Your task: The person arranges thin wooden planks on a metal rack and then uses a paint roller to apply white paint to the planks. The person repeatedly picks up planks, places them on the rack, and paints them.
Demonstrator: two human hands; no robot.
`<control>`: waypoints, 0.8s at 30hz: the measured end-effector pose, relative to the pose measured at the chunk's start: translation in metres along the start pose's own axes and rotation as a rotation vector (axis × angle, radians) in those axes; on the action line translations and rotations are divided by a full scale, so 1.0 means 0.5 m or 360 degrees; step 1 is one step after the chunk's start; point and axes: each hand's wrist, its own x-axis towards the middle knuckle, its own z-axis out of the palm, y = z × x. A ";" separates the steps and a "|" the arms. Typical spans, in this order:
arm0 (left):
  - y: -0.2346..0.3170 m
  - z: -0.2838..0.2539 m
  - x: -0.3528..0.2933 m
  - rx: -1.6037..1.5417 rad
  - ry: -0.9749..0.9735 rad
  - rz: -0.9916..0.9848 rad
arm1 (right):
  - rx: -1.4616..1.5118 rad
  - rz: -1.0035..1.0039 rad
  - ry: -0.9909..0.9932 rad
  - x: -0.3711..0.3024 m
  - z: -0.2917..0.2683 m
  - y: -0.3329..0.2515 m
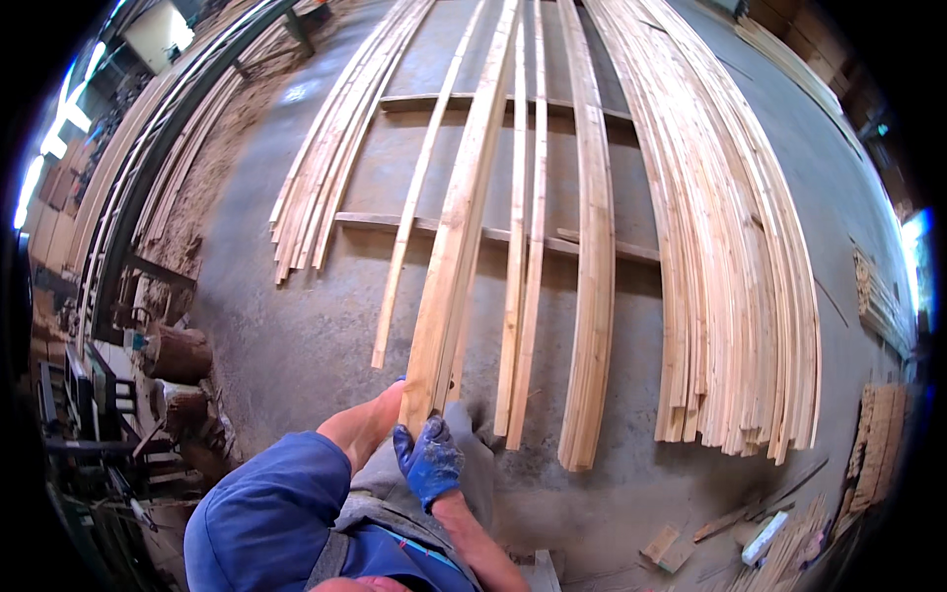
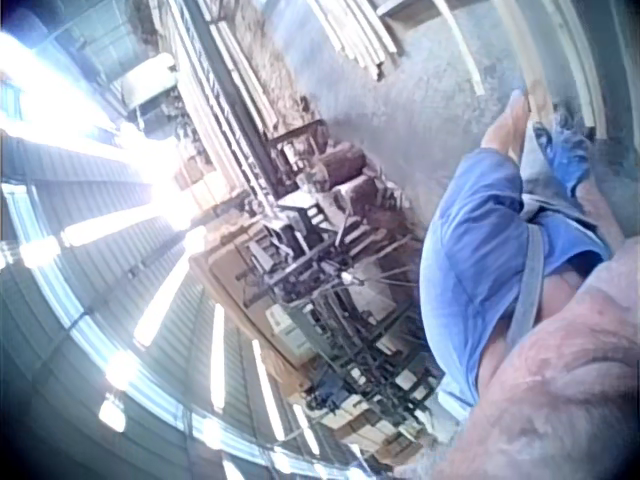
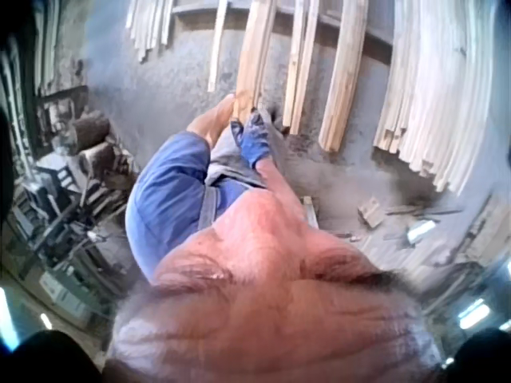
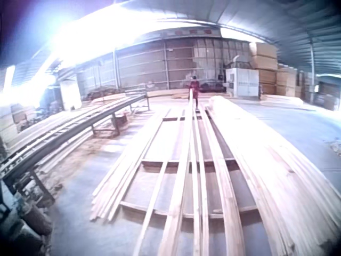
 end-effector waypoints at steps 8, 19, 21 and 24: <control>-0.144 -0.144 -0.060 0.0185 -0.0171 0.0002 | -0.0189 0.0008 -0.0064 -0.007 0.173 -0.192; -0.256 -0.577 -0.179 0.0265 -0.0058 0.0061 | -0.0106 0.0111 -0.0270 0.119 0.465 -0.515; -0.266 -0.664 -0.207 0.0238 0.0049 0.0080 | -0.0035 0.0035 -0.0325 0.153 0.496 -0.548; -0.286 -0.800 -0.253 0.0205 0.0181 0.0054 | 0.0128 -0.0094 -0.0268 0.194 0.563 -0.615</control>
